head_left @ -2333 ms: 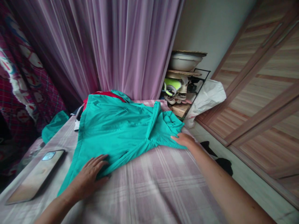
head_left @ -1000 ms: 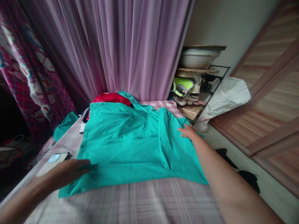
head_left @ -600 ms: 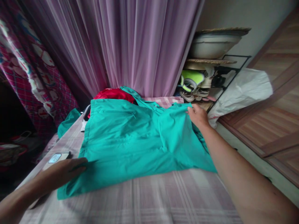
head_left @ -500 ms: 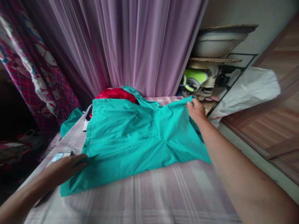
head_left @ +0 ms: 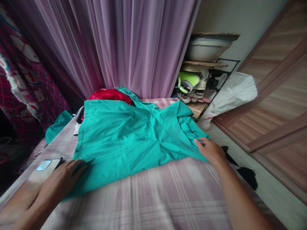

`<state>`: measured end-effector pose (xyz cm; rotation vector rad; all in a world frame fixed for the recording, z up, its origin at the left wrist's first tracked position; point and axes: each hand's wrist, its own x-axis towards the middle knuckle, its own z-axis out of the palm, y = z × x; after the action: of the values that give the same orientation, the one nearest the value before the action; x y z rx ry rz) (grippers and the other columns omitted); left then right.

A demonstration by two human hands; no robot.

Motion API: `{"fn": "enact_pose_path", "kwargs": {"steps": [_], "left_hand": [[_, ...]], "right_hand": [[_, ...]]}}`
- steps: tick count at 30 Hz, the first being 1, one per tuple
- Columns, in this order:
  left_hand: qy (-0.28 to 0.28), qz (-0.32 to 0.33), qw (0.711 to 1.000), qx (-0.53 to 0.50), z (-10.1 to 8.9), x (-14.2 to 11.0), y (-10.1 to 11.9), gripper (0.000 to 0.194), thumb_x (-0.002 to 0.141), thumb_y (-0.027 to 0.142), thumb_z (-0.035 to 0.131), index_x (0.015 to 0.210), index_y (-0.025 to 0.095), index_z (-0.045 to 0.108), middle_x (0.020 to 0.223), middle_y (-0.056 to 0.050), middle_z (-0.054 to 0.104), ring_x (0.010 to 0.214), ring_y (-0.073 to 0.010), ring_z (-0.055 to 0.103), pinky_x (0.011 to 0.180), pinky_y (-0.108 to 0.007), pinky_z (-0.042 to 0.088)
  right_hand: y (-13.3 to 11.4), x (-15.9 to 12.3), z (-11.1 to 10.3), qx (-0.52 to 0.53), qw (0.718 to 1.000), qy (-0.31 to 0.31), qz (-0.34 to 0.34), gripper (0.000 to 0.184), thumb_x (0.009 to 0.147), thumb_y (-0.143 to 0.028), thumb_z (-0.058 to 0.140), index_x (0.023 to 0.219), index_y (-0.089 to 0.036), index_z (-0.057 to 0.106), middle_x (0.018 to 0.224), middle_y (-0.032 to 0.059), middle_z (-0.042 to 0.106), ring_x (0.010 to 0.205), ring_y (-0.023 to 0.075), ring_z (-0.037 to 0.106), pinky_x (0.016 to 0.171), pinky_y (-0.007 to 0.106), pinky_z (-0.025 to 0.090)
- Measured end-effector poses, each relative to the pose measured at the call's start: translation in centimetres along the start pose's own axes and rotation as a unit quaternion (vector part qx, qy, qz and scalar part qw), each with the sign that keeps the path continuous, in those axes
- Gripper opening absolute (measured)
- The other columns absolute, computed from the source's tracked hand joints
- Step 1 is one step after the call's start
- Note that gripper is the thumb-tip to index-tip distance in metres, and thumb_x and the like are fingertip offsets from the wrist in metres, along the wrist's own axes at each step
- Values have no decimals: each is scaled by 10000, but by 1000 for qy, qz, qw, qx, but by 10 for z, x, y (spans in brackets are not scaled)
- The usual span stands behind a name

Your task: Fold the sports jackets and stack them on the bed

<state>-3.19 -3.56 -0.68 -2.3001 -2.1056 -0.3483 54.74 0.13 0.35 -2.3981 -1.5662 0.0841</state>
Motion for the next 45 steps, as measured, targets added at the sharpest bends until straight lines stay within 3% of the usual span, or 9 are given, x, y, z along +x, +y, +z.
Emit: {"fn": "enact_pose_path", "kwargs": {"steps": [5, 10, 15, 18, 23, 26, 32, 39, 45], "left_hand": [[108, 43, 990, 74, 1, -17, 26, 679, 949, 626, 218, 1180, 164, 659, 1216, -157, 677, 1081, -350, 641, 915, -521, 494], [47, 174, 984, 3, 20, -44, 57, 556, 904, 676, 401, 1156, 278, 698, 1140, -64, 733, 1010, -258, 691, 881, -393, 541], [38, 157, 986, -27, 31, -43, 63, 557, 914, 659, 399, 1216, 293, 691, 1178, -66, 723, 1020, -257, 690, 885, -397, 556], [37, 156, 986, -34, 28, -37, 63, 528, 935, 633, 373, 1168, 312, 720, 1144, -53, 738, 996, -245, 698, 873, -387, 563], [79, 193, 977, -40, 21, -46, 58, 475, 977, 546, 354, 1154, 305, 723, 1109, -38, 756, 997, -227, 707, 871, -363, 568], [96, 223, 969, -37, 23, -59, 51, 451, 973, 540, 375, 1128, 303, 725, 1141, -30, 751, 1021, -221, 706, 896, -351, 564], [59, 211, 975, -37, 19, -71, 46, 414, 903, 606, 496, 1004, 289, 743, 1014, -31, 770, 899, -211, 727, 801, -308, 577], [58, 169, 983, -28, -5, -30, 58, 545, 946, 629, 346, 1071, 262, 730, 1013, -68, 769, 913, -242, 723, 812, -368, 568], [42, 148, 987, -44, 22, -5, 70, 599, 932, 642, 364, 1271, 235, 643, 1279, -103, 680, 1153, -276, 646, 996, -454, 505]], "right_hand": [[17, -35, 3, 71, 997, -26, -12, 408, 849, -550, 483, 949, -228, 713, 948, 67, 756, 892, 249, 686, 694, 316, 462], [11, -39, 3, 37, 998, -38, -46, 248, 834, -397, 511, 828, -221, 685, 919, 68, 752, 851, 235, 680, 659, 304, 432], [13, -44, 4, -1, 1000, 5, 4, 388, 803, -575, 541, 837, -221, 695, 821, 104, 738, 723, 252, 656, 579, 320, 386], [18, -40, 11, 124, 992, -16, -19, 376, 741, -594, 548, 693, -232, 640, 679, 58, 683, 648, 225, 614, 571, 308, 399], [37, -27, 9, 366, 922, 127, -6, 473, 744, -641, 453, 858, -209, 608, 723, 47, 668, 699, 224, 625, 637, 319, 473], [51, -30, 7, 274, 951, 144, -14, 451, 753, -626, 495, 861, -211, 634, 719, 60, 676, 698, 234, 630, 624, 315, 449], [63, -47, 23, -15, 995, 62, -79, 382, 865, -466, 508, 1066, -204, 700, 675, 70, 688, 569, 233, 595, 510, 308, 333], [20, -53, 5, 0, 976, 172, -136, 353, 930, -351, 442, 1113, -181, 691, 1043, 128, 715, 873, 244, 667, 678, 318, 460], [-36, -3, -6, 154, 976, 117, -99, 459, 883, -432, 520, 1258, -179, 605, 938, 87, 740, 792, 225, 667, 671, 313, 478]]}}
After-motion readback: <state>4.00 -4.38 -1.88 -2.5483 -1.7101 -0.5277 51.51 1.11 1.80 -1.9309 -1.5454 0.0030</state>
